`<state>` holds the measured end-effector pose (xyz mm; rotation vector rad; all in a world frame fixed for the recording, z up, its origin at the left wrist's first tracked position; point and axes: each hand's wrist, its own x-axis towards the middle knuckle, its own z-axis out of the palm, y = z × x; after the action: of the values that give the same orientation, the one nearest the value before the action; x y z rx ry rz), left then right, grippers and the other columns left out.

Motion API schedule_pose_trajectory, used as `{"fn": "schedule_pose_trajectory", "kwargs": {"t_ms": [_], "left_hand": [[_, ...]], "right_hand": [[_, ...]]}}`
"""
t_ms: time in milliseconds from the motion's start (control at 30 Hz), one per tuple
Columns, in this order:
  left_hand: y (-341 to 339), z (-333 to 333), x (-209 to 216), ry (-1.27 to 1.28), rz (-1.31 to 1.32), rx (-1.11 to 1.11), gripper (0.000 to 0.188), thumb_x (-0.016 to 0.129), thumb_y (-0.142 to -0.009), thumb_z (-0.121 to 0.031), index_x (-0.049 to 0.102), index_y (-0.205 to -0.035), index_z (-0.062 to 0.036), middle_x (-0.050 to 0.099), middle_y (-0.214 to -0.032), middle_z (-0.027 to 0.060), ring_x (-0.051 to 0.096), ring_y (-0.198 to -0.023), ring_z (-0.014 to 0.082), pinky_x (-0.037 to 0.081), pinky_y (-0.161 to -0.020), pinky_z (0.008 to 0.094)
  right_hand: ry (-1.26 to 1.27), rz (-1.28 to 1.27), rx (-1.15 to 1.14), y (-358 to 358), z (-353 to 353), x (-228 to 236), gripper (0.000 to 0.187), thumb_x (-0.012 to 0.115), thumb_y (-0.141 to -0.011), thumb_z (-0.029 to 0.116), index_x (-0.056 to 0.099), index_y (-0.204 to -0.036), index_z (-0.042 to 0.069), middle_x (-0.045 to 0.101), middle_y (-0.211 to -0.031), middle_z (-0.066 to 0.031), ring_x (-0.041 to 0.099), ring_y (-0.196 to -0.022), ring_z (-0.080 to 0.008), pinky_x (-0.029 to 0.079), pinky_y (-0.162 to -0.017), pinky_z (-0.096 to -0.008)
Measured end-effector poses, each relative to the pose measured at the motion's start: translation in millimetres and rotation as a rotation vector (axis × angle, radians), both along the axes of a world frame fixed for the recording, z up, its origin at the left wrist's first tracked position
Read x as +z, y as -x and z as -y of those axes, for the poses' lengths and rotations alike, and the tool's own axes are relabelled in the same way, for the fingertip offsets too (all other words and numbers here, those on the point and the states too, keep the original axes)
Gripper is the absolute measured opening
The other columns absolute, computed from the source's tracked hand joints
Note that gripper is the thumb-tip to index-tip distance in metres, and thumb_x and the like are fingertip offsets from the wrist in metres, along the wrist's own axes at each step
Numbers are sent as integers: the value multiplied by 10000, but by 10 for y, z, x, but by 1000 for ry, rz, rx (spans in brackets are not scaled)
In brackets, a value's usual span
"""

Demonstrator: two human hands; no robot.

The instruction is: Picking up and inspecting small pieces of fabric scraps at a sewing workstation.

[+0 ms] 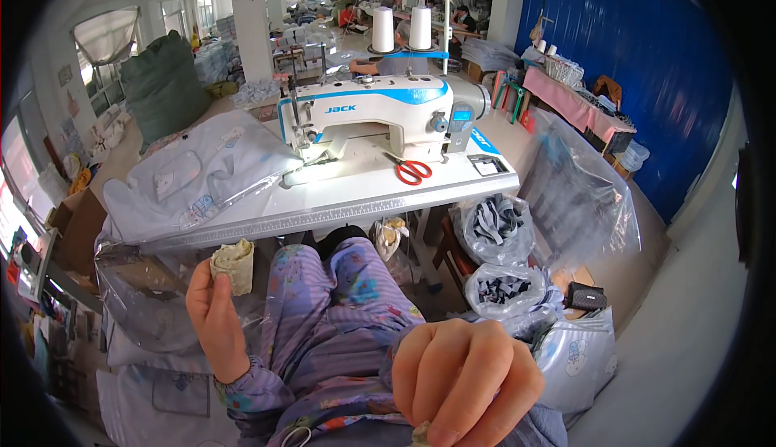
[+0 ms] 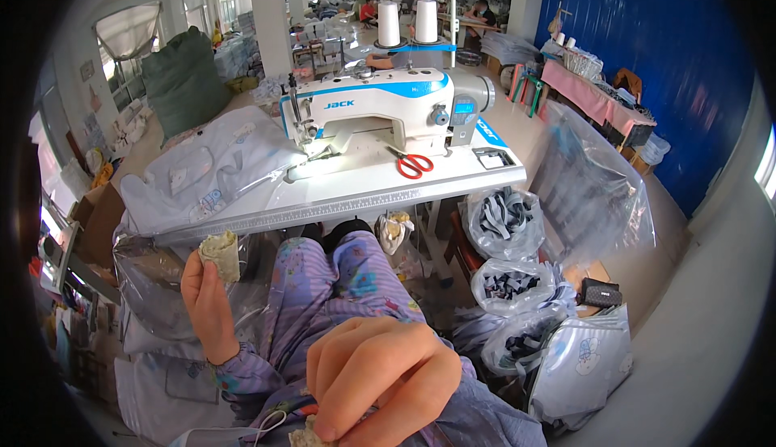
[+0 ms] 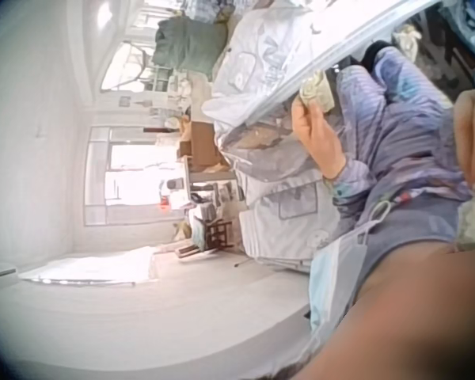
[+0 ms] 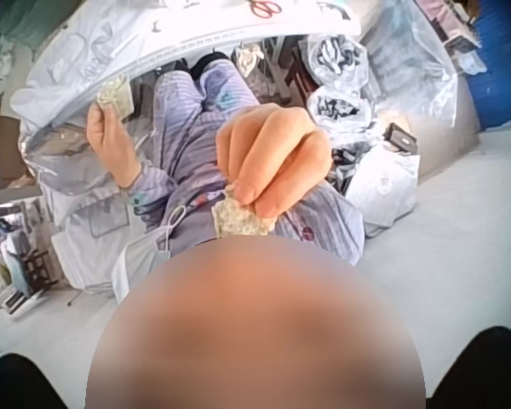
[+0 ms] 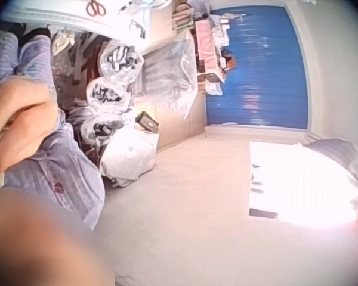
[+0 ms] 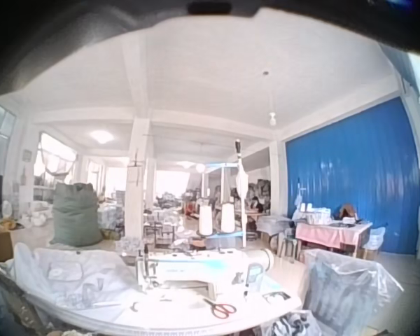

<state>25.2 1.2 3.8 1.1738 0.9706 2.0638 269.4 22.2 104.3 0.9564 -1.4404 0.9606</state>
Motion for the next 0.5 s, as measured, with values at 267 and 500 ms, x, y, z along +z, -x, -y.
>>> {"fn": "schedule_pose_trajectory", "kwargs": {"t_ms": [267,500], "left_hand": [[-5,-5,14,22,-23,10,294,520,-963,-79,545,-1196,98,627,-1087,75,573,-971,102,420,-878,237],[11,-9,-1,13,-10,9,283,520,-962,-80,551,-1182,95,627,-1074,72,568,-956,97,420,-869,235]], "right_hand": [[12,-17,-19,-2,42,0,38,689,-867,49,677,-853,16,650,-948,-150,581,-714,-178,493,-577,-262],[17,58,55,-17,-10,6,54,695,-857,37,688,-822,-3,661,-926,-149,597,-702,-180,496,-566,-256]]}}
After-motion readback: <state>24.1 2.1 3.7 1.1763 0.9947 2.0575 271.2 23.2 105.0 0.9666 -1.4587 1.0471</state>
